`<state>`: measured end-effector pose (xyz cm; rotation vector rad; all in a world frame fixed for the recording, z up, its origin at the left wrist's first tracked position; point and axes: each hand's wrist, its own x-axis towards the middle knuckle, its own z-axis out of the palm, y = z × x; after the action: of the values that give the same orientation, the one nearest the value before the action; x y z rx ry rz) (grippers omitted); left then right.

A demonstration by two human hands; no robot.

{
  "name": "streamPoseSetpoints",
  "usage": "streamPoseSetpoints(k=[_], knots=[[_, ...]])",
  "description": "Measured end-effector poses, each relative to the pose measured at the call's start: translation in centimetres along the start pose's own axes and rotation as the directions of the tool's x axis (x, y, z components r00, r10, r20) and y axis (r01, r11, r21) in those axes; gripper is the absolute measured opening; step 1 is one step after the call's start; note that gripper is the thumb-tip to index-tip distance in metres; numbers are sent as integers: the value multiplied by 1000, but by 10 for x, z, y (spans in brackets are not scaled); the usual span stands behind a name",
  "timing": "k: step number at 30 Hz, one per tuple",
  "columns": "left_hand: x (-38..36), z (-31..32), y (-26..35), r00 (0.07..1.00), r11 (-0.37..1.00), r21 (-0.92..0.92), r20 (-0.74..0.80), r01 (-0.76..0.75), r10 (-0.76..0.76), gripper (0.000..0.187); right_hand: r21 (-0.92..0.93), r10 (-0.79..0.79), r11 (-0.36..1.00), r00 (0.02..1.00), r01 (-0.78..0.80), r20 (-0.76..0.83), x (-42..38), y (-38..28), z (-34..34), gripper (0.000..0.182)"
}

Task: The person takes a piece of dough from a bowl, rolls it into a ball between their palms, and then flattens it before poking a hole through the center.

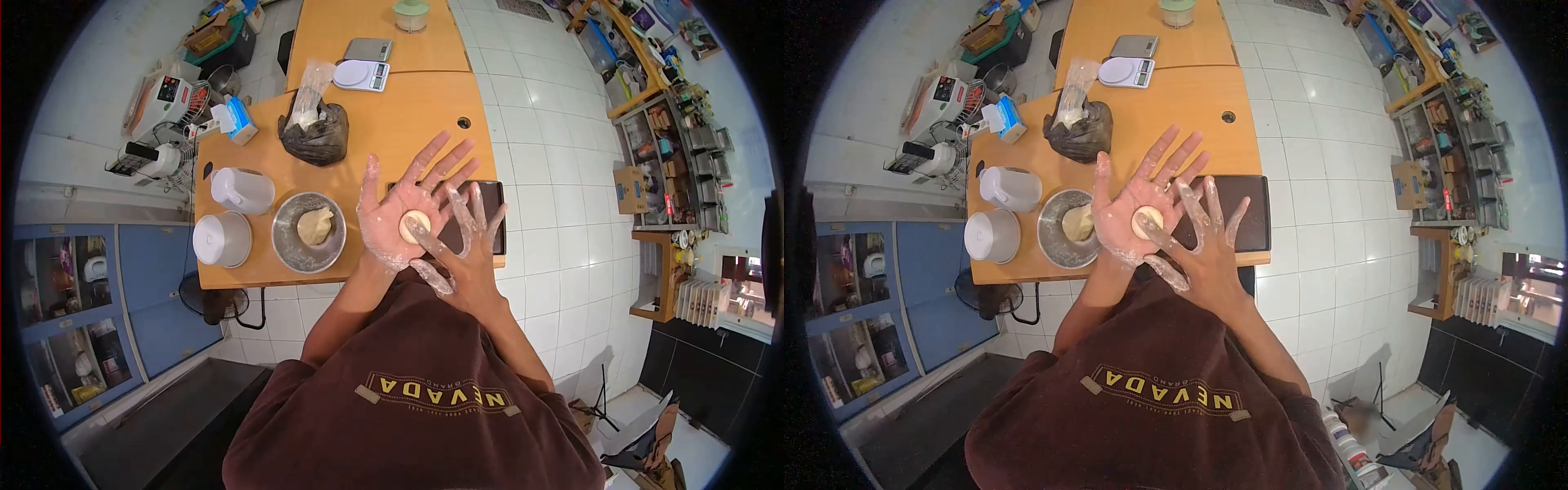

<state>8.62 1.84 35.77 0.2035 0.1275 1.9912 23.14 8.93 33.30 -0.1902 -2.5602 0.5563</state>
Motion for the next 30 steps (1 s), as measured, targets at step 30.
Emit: streamPoseSetpoints(k=[30], knots=[[1,2,-3,1000,1000,19,-5,-5,5,100,408,337,878,929,-250,-155,34,2,6,110]])
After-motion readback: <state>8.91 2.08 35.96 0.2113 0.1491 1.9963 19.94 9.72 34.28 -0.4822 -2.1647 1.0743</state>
